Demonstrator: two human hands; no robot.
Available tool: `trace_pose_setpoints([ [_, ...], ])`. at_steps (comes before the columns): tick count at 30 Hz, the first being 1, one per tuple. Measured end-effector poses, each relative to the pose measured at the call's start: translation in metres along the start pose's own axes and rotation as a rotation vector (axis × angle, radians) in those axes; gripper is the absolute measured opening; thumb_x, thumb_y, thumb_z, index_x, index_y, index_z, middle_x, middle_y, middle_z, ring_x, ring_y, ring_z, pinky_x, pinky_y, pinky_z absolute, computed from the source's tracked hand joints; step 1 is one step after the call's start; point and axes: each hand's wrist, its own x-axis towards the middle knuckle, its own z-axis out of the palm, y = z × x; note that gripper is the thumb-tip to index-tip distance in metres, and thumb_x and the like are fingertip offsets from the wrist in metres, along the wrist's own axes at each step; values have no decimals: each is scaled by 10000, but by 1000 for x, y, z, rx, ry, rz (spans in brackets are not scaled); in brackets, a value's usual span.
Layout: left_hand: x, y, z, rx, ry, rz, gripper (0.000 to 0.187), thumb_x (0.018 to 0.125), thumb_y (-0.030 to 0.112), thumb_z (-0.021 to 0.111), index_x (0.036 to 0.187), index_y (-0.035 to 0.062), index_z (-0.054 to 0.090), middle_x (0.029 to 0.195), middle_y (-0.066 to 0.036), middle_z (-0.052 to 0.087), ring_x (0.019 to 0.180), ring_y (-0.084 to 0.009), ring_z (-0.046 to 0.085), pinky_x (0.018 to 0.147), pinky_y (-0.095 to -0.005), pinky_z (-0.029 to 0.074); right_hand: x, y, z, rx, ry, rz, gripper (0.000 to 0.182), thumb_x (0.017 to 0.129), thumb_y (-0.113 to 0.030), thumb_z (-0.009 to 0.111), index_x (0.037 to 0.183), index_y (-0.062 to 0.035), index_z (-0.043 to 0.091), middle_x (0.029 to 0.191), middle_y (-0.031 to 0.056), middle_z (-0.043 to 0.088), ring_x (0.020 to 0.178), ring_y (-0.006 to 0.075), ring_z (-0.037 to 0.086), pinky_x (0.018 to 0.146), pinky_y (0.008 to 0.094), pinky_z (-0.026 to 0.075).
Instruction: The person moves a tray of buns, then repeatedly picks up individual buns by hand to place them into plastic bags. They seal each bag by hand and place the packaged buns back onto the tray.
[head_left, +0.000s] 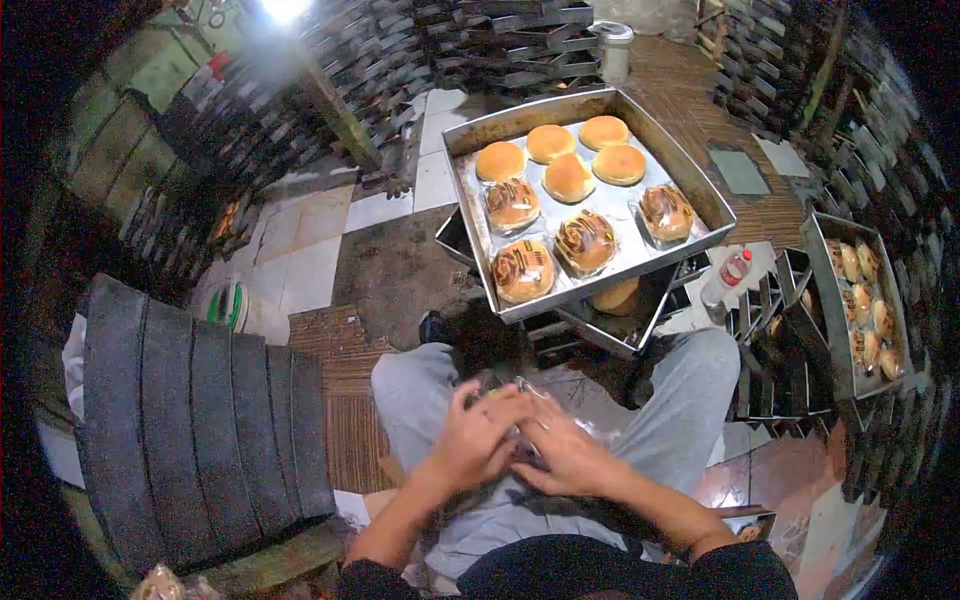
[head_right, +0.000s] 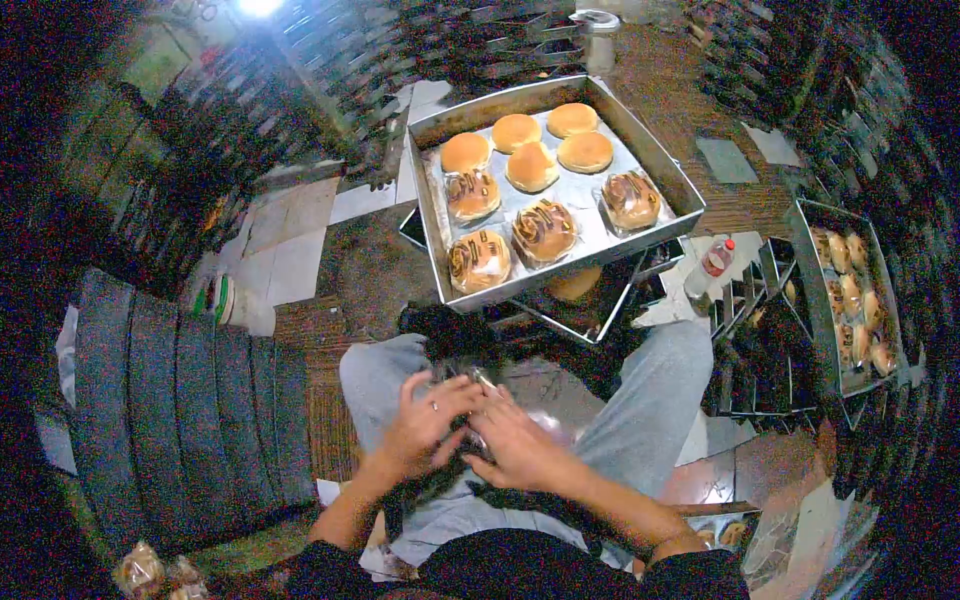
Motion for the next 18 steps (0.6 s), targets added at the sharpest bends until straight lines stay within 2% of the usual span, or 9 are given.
trace_pose_setpoints([
  [2, -9, 13, -7, -69, -43, 31, 471, 820, 166, 759, 1253, 75, 599, 1340, -99, 635, 1317, -306, 550, 1126, -524, 298, 4, 5, 15, -32, -108, 4, 696, 814, -195, 716, 1390, 93, 452, 1439, 345, 453, 1428, 486, 358, 1199, 527, 310],
  [5, -10, 14, 11, -86, 542, -426, 709, 892, 381, 737, 1444, 41, 449, 1390, -210, 577, 1354, -429, 467, 1152, -479, 293, 30, -18, 22, 77, -24, 64, 826, 798, -168, 673, 1491, 97, 309, 1534, 388, 289, 1485, 513, 221, 1233, 521, 224],
  [8, -7, -11, 64, -1446, 604, -883, 593, 1077, 446, 457, 1474, 9, 404, 1318, -144, 609, 1230, -276, 582, 1041, -390, 450, 47, -24, 60, 284, 90, 64, 885, 825, -143, 619, 1557, 76, 173, 1595, 396, 139, 1509, 523, 118, 1254, 502, 146],
  [9, -4, -22, 61, -1450, 704, -875, 552, 1086, 442, 436, 1441, 20, 447, 1272, -133, 632, 1154, -240, 618, 968, -361, 490, 55, -27, 61, 269, -28, 177, 873, 830, -117, 610, 1555, 81, 166, 1596, 388, 149, 1509, 517, 131, 1252, 500, 160],
  [11, -5, -66, 56, -1538, 857, -908, 458, 1078, 422, 471, 1331, 52, 562, 1114, -82, 696, 960, -178, 677, 822, -325, 554, 71, -38, 50, 83, 115, 11, 717, 868, -101, 629, 1527, -5, 362, 1356, 289, 579, 1274, 424, 566, 1064, 472, 458],
  [14, -2, -132, 47, -1652, 1229, -931, 402, 1046, 331, 572, 1358, 84, 520, 1123, -54, 648, 956, -168, 662, 700, -282, 540, 117, -40, -14, 28, -4, -100, 405, 883, -60, 620, 1284, -1, 610, 1095, 213, 694, 1029, 354, 681, 920, 442, 527],
  [16, -5, -158, 52, -1680, 1234, -914, 361, 1043, 350, 573, 1288, 85, 565, 1092, -55, 674, 943, -173, 675, 749, -301, 547, 178, -25, -62, -130, 179, 13, 190, 874, -94, 649, 1038, 0, 667, 1021, 216, 691, 974, 383, 669, 882, 464, 530],
  [17, -5, -166, 56, -1684, 1221, -890, 337, 1040, 368, 575, 1218, 85, 610, 1062, -56, 700, 931, -178, 687, 798, -319, 555, 215, -7, -87, -248, 203, 50, 180, 893, -71, 648, 1054, 7, 669, 910, 151, 695, 867, 223, 685, 808, 326, 532],
  [18, 1, -165, 54, -1698, 1233, -892, 337, 1040, 368, 575, 1218, 85, 610, 1062, -56, 700, 931, -178, 687, 798, -319, 555, 260, 37, -103, -469, 346, -51, 244, 900, -139, 661, 1078, 27, 663, 874, 165, 697, 820, 251, 694, 792, 343, 536],
])
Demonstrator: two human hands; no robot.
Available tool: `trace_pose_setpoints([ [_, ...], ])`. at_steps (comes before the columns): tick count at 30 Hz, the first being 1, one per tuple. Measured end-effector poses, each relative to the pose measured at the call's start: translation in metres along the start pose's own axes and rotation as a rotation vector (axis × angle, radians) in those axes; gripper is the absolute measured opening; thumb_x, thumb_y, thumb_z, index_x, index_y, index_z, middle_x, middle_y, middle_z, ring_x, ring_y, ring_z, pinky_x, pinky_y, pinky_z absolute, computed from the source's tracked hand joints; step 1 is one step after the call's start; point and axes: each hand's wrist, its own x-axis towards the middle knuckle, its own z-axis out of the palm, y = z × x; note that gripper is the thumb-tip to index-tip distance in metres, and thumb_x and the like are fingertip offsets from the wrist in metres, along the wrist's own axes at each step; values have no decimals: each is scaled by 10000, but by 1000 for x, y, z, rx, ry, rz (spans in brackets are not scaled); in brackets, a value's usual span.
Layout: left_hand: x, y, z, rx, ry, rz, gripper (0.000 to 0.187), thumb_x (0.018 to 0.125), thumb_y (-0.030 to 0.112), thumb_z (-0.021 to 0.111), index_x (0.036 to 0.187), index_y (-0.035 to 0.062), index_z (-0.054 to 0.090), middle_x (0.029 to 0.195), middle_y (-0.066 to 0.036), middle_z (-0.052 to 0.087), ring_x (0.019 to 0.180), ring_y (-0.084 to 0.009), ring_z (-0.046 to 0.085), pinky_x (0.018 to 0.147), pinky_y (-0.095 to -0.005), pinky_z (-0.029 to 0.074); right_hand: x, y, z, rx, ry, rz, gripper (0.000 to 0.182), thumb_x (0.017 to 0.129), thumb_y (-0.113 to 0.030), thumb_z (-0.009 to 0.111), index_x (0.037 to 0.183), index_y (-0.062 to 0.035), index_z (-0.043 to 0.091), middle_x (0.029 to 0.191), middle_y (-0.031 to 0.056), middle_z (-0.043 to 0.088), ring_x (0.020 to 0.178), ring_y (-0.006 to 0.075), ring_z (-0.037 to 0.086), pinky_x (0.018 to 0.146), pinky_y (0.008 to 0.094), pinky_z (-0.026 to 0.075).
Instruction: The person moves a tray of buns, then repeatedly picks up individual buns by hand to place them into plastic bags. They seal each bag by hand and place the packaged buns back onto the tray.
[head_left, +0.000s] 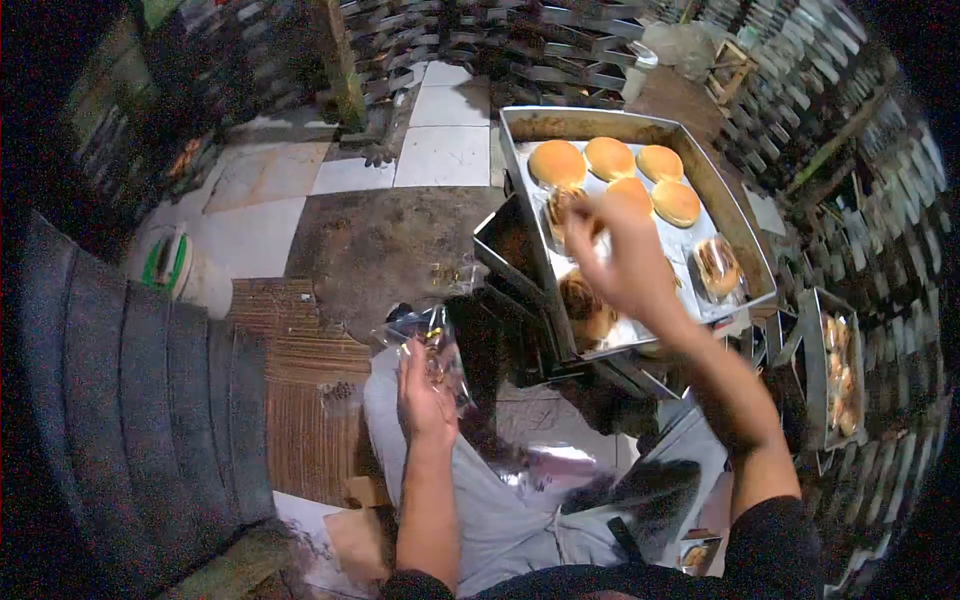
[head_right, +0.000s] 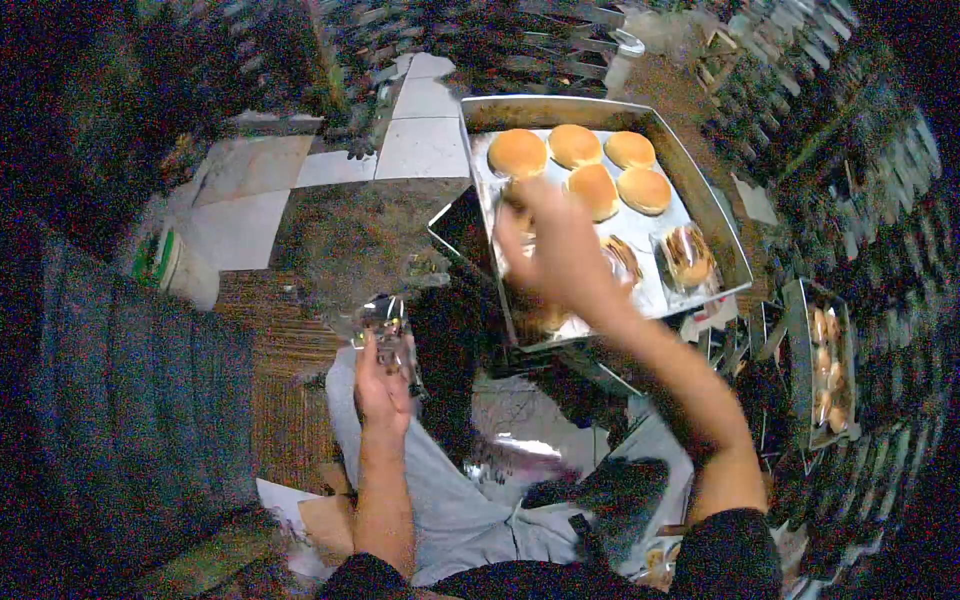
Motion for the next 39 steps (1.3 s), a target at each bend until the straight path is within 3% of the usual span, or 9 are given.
trace_pose_setpoints([
  [4, 8, -8, 5, 111, -5, -17, 470, 1041, 337, 575, 1418, 75, 478, 1222, -63, 624, 1040, -197, 660, 815, -348, 556, 123, 190, 95, -566, -167, 297, 510, 930, -417, 551, 1167, 29, 624, 1022, 279, 692, 958, 465, 675, 898, 520, 515],
  [10, 17, -5, 16, 133, -81, -83, 455, 1027, 351, 595, 1393, 111, 466, 1218, -36, 612, 1067, -168, 624, 837, -324, 478, 167, 185, 77, -151, -488, 604, 734, 815, -625, 603, 1033, 64, 731, 1089, 252, 730, 1045, 412, 704, 913, 463, 541],
  [15, 20, -17, 9, 113, -113, -79, 357, 1040, 379, 552, 1304, 138, 540, 1171, -49, 674, 1050, -218, 691, 790, -360, 566, 129, 150, 41, 168, -391, 462, 556, 799, -506, 766, 1013, 6, 742, 934, 108, 724, 851, 178, 679, 719, 336, 547],
  [20, 7, -18, -3, -58, -176, -118, 406, 1025, 436, 549, 1294, 133, 548, 1223, -123, 672, 1086, -321, 690, 842, -467, 566, 34, 61, -60, 1043, 132, 483, 525, 909, -388, 747, 1233, 7, 626, 1053, 89, 690, 973, 189, 679, 728, 322, 580],
  [22, 3, -15, -11, -42, -160, -126, 437, 1016, 437, 555, 1288, 94, 550, 1253, -136, 664, 1081, -335, 689, 832, -478, 573, -32, 36, -89, 984, 27, 437, 586, 977, -294, 646, 1459, -47, 423, 1377, 181, 563, 1140, 277, 651, 874, 519, 589],
  [23, 1, -16, -16, -28, -146, -129, 419, 1014, 435, 556, 1280, 111, 555, 1261, -136, 660, 1091, -334, 686, 835, -492, 574, -96, 81, -80, 635, -217, 386, 610, 961, -266, 666, 1464, -37, 410, 1393, 192, 552, 1148, 288, 651, 831, 503, 614],
  [27, -36, -7, 2, -63, -93, -149, 320, 1014, 414, 568, 1222, 173, 539, 1177, -102, 661, 1047, -325, 687, 817, -514, 586, -216, -28, -31, 1215, -254, 614, 603, 886, -183, 750, 1413, -29, 499, 1304, 119, 602, 1173, 214, 605, 953, 398, 520],
  [34, -90, 10, 24, -259, -235, -196, 312, 1051, 429, 446, 1268, 215, 509, 1319, -221, 597, 1149, -497, 618, 908, -724, 512, -225, -105, 11, 400, -275, -182, 582, 896, -5, 676, 1450, -31, 502, 1477, 218, 501, 1388, 408, 472, 1124, 460, 425],
  [39, -135, -9, 50, 15, -109, 154, 384, 1061, 299, 482, 1357, 55, 502, 1233, -98, 623, 1072, -217, 637, 950, -365, 520, -215, -113, 22, 399, -161, -66, 512, 928, -3, 638, 1429, -13, 531, 1512, 258, 456, 1425, 423, 425, 1152, 462, 386],
])
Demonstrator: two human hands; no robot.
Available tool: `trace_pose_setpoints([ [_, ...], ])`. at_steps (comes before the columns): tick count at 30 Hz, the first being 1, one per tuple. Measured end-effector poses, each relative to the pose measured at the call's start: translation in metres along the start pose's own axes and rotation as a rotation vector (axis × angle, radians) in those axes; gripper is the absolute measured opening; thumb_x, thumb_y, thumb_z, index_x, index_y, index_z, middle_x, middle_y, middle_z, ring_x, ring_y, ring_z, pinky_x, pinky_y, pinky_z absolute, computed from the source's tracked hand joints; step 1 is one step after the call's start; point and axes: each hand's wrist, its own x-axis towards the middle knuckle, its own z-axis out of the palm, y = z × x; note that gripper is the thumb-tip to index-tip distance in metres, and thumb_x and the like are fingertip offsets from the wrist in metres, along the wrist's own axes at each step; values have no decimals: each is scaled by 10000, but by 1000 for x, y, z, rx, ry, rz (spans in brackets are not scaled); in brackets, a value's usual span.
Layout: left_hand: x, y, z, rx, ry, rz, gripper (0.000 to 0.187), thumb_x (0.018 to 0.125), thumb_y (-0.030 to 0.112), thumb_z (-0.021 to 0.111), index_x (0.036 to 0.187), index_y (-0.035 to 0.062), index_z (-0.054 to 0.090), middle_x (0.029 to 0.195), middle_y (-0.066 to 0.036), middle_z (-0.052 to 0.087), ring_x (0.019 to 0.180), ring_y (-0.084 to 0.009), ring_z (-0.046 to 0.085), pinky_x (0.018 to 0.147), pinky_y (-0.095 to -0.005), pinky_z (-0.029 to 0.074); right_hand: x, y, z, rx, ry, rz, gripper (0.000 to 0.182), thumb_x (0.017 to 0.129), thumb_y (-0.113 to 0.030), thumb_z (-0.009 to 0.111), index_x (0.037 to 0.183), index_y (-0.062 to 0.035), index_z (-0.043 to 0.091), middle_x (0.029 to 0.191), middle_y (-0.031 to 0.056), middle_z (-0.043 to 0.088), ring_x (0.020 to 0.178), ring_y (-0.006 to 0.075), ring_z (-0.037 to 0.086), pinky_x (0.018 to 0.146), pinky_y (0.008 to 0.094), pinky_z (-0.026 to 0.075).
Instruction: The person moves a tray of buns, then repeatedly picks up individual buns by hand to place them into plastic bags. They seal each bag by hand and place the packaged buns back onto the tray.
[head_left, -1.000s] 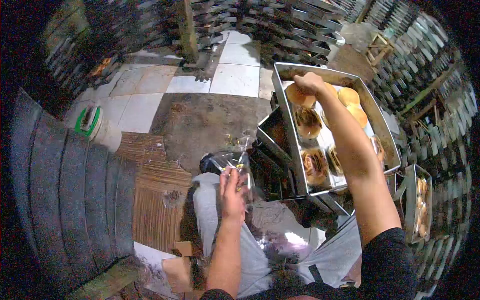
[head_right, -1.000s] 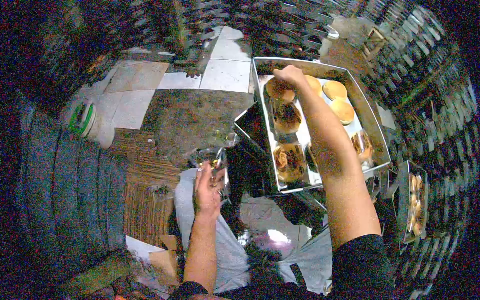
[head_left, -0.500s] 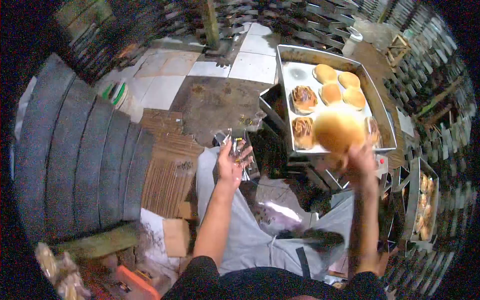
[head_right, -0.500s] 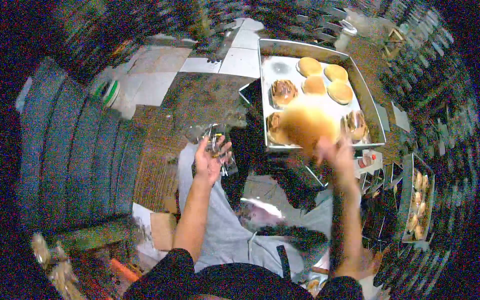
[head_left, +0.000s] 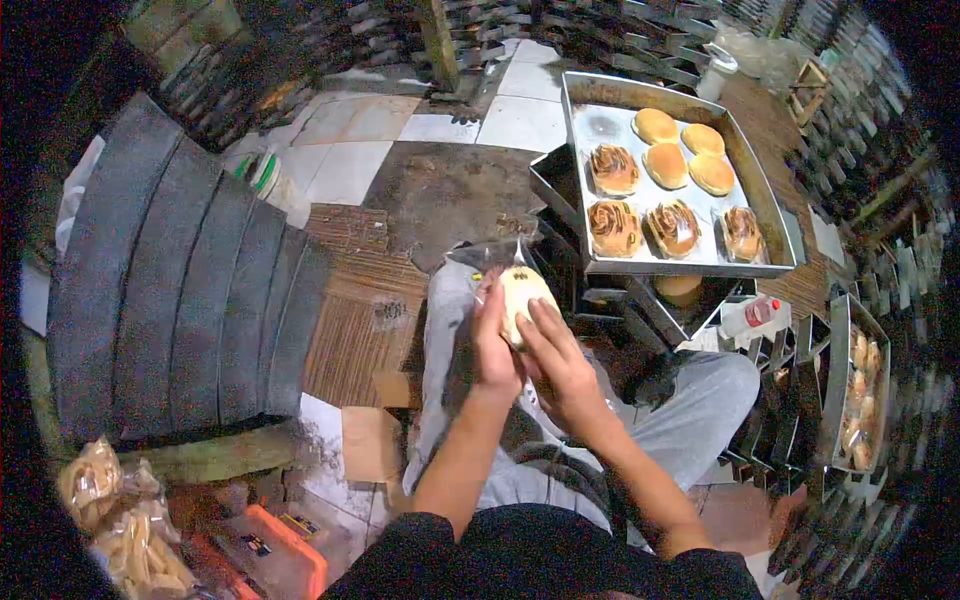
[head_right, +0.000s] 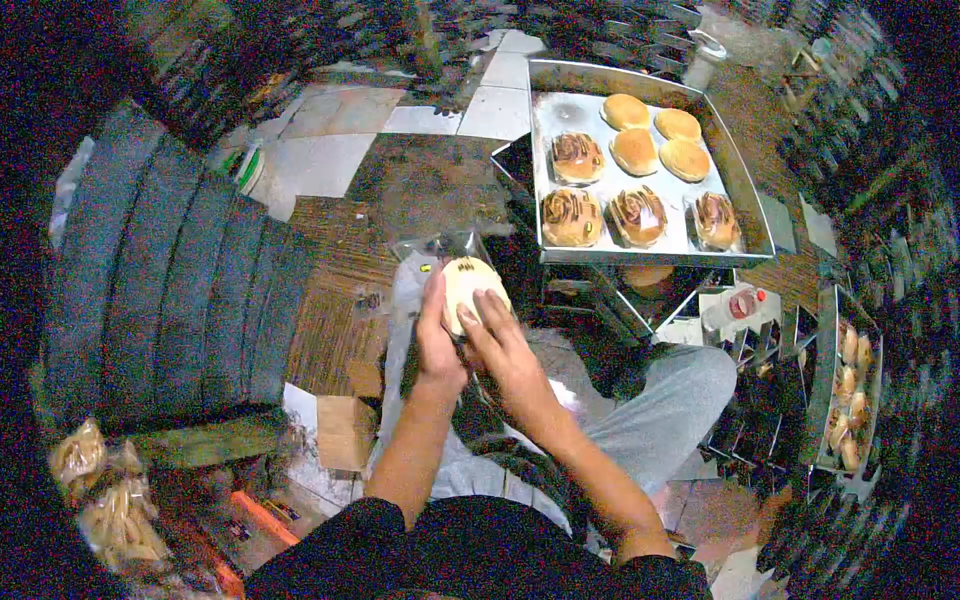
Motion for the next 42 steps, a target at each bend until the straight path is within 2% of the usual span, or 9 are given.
trace_pose_setpoints([
  [5, 2, -26, -30, 129, -124, 39, 401, 1040, 245, 524, 1383, 38, 508, 1241, -101, 626, 1077, -206, 635, 941, -354, 521, -1, 0, 10, 121, -99, 113, 697, 849, 41, 607, 1517, -68, 443, 1616, 262, 290, 1519, 432, 245, 1219, 481, 271],
  [13, 8, -10, -12, -185, -131, -210, 579, 1020, 532, 501, 1361, 64, 528, 1135, -134, 698, 921, -250, 712, 692, -378, 615, -1, -21, 9, 248, -10, 376, 198, 933, -100, 662, 1108, -8, 643, 1080, 199, 647, 1000, 384, 635, 887, 432, 509],
  [17, 29, 8, -28, -158, -177, -216, 580, 1030, 557, 459, 1343, 78, 551, 1132, -126, 706, 965, -277, 717, 703, -389, 615, 3, -20, -34, 874, -794, 325, 126, 965, -105, 648, 929, 16, 648, 835, 65, 660, 753, 159, 607, 671, 322, 497],
  [19, 41, 31, -33, -230, -175, -206, 609, 1043, 556, 419, 1336, 41, 560, 1137, -185, 704, 963, -337, 713, 733, -431, 614, -3, -19, -46, 1247, -818, 528, 106, 946, -85, 671, 918, 17, 661, 823, 39, 655, 747, 139, 617, 662, 307, 501],
  [21, 30, 45, -35, -235, -194, -196, 619, 1044, 569, 406, 1363, 57, 546, 1163, -182, 698, 1016, -330, 702, 795, -436, 598, -2, -4, -19, 563, -235, 429, 144, 907, -67, 692, 1035, -3, 675, 927, 95, 682, 820, 173, 668, 707, 331, 539],
  [25, -36, 49, -40, 166, -105, -168, 686, 1079, 575, 281, 1424, 17, 482, 1313, -131, 640, 1155, -277, 653, 1036, -405, 493, 4, 5, 8, 242, 119, 87, 283, 856, -60, 742, 1137, -54, 711, 965, 126, 680, 815, 237, 686, 745, 331, 549],
  [31, -40, 95, -79, 1672, -87, -533, 470, 1064, 412, 463, 1305, 38, 616, 1296, -192, 642, 1157, -345, 625, 969, -424, 498, 4, 27, 44, 622, 115, 492, 161, 939, -72, 681, 1072, 19, 682, 986, 111, 705, 938, 173, 671, 816, 297, 540],
  [33, -35, 80, -80, 1588, -29, 665, 288, 963, 217, 645, 1194, 49, 682, 1148, -187, 695, 1021, -394, 658, 859, -440, 527, 16, 21, 43, 650, 159, 488, 183, 926, -60, 687, 1092, 17, 683, 1057, 118, 705, 960, 175, 671, 829, 310, 540],
  [42, -5, 93, -81, 1113, -308, 817, 77, 905, -5, 695, 965, 17, 740, 926, -102, 682, 745, -184, 648, 656, -307, 509, 30, -14, 11, 197, 133, 178, 132, 834, -114, 783, 960, -78, 770, 932, 118, 624, 834, 268, 656, 728, 360, 538],
])
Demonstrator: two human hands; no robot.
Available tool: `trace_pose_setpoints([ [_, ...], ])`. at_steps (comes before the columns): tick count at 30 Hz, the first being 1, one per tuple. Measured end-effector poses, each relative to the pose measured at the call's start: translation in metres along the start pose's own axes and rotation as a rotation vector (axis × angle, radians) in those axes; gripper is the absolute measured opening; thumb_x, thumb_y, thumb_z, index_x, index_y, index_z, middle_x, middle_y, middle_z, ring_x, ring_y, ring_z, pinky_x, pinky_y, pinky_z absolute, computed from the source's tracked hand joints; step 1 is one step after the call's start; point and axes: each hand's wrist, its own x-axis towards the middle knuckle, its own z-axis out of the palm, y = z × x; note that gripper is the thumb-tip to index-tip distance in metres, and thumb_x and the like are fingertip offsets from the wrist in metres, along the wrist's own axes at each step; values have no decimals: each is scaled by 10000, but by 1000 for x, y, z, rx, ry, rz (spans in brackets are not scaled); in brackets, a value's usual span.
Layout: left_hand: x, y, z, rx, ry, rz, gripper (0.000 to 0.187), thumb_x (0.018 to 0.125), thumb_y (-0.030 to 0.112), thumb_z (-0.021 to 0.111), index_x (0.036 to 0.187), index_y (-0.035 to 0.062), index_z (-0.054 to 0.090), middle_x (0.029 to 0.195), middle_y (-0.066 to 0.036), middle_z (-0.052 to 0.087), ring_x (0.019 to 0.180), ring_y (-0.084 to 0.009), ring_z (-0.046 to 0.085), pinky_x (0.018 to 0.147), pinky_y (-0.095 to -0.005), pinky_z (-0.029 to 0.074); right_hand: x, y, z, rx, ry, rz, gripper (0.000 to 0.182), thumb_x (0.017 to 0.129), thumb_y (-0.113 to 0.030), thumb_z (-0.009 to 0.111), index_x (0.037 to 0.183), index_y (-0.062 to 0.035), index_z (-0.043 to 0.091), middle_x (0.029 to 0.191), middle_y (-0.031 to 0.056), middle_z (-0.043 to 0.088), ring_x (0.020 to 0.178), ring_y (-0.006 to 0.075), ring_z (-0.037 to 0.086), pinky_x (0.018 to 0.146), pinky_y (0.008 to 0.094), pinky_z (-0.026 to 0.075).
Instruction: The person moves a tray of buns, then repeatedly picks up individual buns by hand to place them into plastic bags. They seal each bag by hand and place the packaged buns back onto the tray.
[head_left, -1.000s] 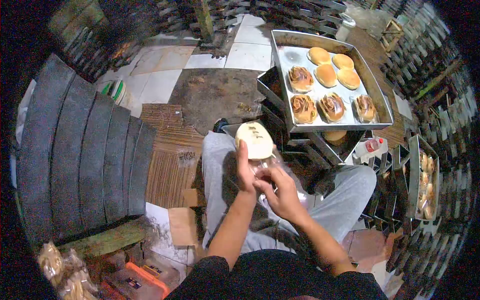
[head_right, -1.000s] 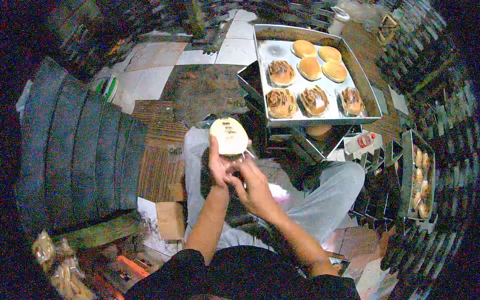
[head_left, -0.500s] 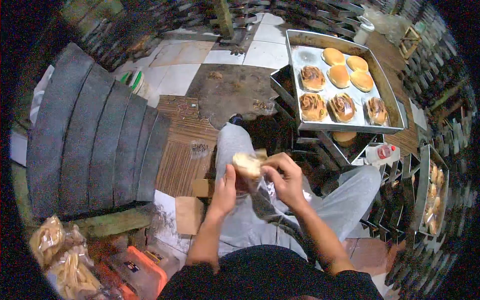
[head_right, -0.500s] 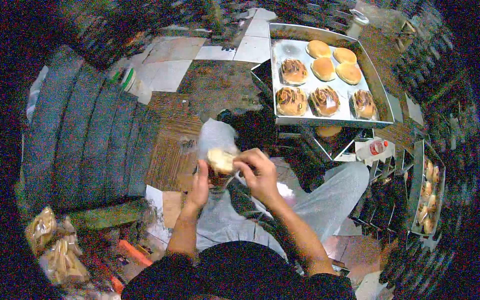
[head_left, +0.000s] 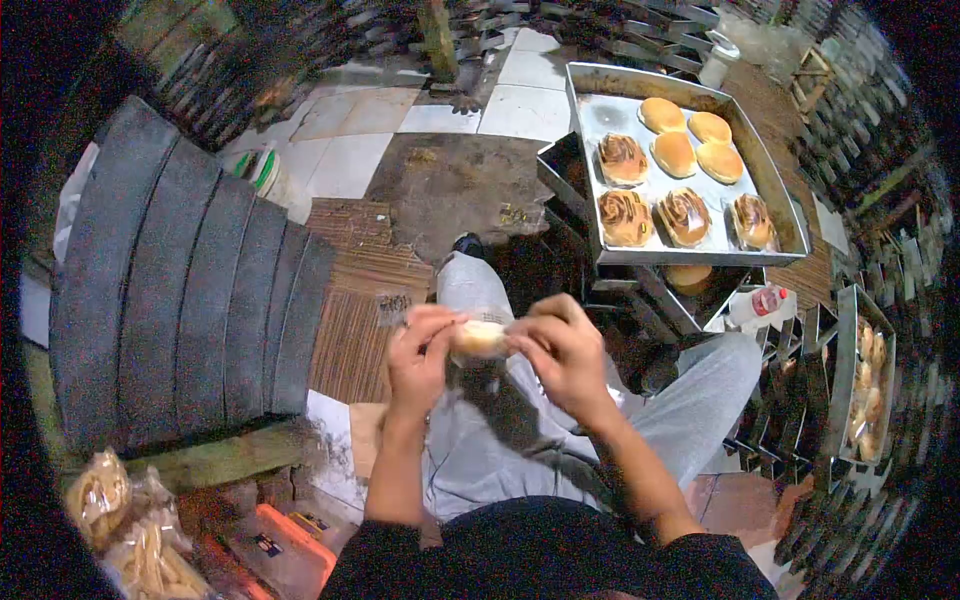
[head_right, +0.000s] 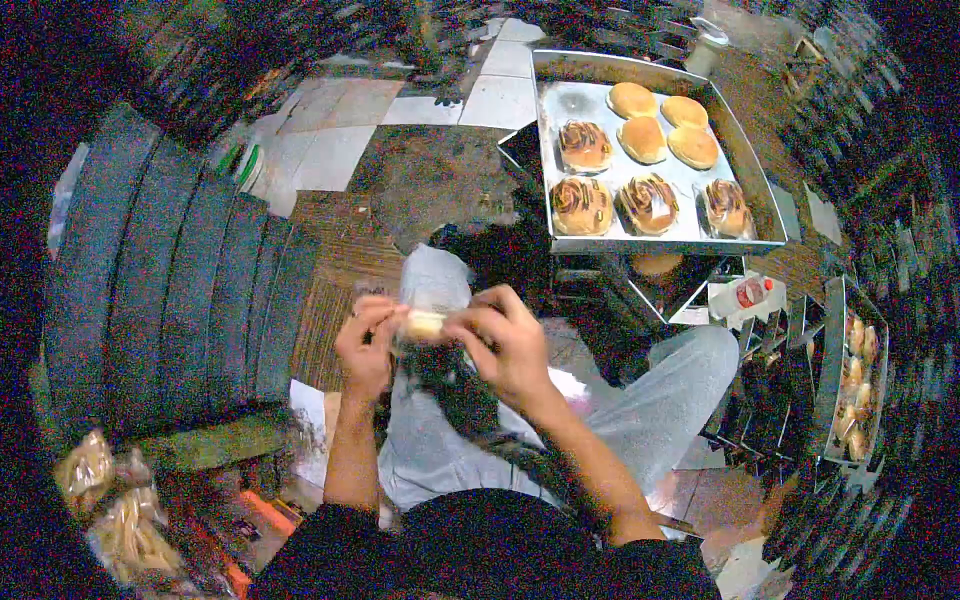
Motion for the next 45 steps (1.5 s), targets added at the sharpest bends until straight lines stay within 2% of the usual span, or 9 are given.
trace_pose_setpoints([
  [4, -18, 22, 4, -358, 121, -496, 63, 940, 11, 667, 984, 24, 712, 891, -41, 657, 687, -84, 627, 476, -174, 432, -8, 22, -3, 208, 129, 137, 82, 837, -80, 773, 908, -37, 771, 989, 115, 688, 881, 222, 674, 752, 326, 542],
  [17, 8, 13, 2, 235, -5, -237, 169, 937, 123, 703, 865, 10, 600, 757, -139, 642, 666, -231, 614, 648, -357, 491, 4, 95, 26, 742, -16, 642, 203, 986, -185, 664, 886, -9, 653, 740, 21, 620, 517, 89, 509, 466, 264, 403],
  [23, -96, -7, -15, -62, -53, -839, 154, 1001, 168, 649, 930, 40, 599, 742, -39, 612, 633, -117, 555, 607, -303, 464, -82, 87, 72, 995, -7, 1121, 303, 1018, -311, 613, 849, -59, 621, 656, 61, 599, 426, 170, 498, 368, 293, 359],
  [27, -108, 22, 10, -290, -8, -1188, 255, 1042, 245, 598, 1156, 34, 510, 799, -11, 593, 628, -71, 522, 505, -254, 413, -73, 69, 55, 1321, 107, 1315, 215, 996, -262, 640, 1048, -53, 637, 932, 80, 683, 828, 188, 656, 615, 345, 547],
  [29, -118, 29, 34, -332, -71, -1101, 320, 1046, 301, 586, 1185, 31, 486, 799, -10, 585, 654, -51, 529, 479, -253, 419, -68, 60, 47, 1502, 142, 1119, 323, 964, -226, 671, 1231, -78, 565, 1110, 96, 672, 1054, 203, 642, 819, 371, 577],
  [34, -126, 25, 84, 209, -765, -435, 211, 943, 169, 575, 932, -36, 625, 931, -328, 644, 855, -541, 603, 773, -599, 488, -16, 32, -39, 669, 378, 353, 608, 889, -99, 743, 1394, -25, 413, 1291, 118, 587, 1137, 195, 603, 976, 358, 514],
  [37, -144, 2, 116, 294, -776, -220, 182, 869, 90, 558, 969, -10, 672, 881, -254, 678, 928, -428, 652, 813, -545, 508, 66, -5, -93, 7, 968, -130, 718, 908, -68, 738, 1491, -20, 322, 1464, 172, 466, 1283, 286, 528, 1099, 416, 445],
  [41, -156, -20, 137, 475, -1001, -45, 153, 852, 127, 577, 900, 50, 699, 1013, -210, 687, 879, -400, 640, 827, -496, 492, 155, -10, -141, -642, 738, -347, 699, 861, -138, 794, 1460, 4, 464, 1402, 205, 565, 1244, 307, 587, 1091, 408, 425],
  [45, -161, -34, 136, 181, -621, 95, 107, 816, 132, 661, 902, 70, 639, 907, -177, 630, 940, -373, 621, 814, -483, 491, 124, -42, -132, -312, 805, -450, 408, 945, -81, 693, 1317, 17, 560, 1278, 177, 628, 1184, 279, 619, 1001, 385, 490],
])
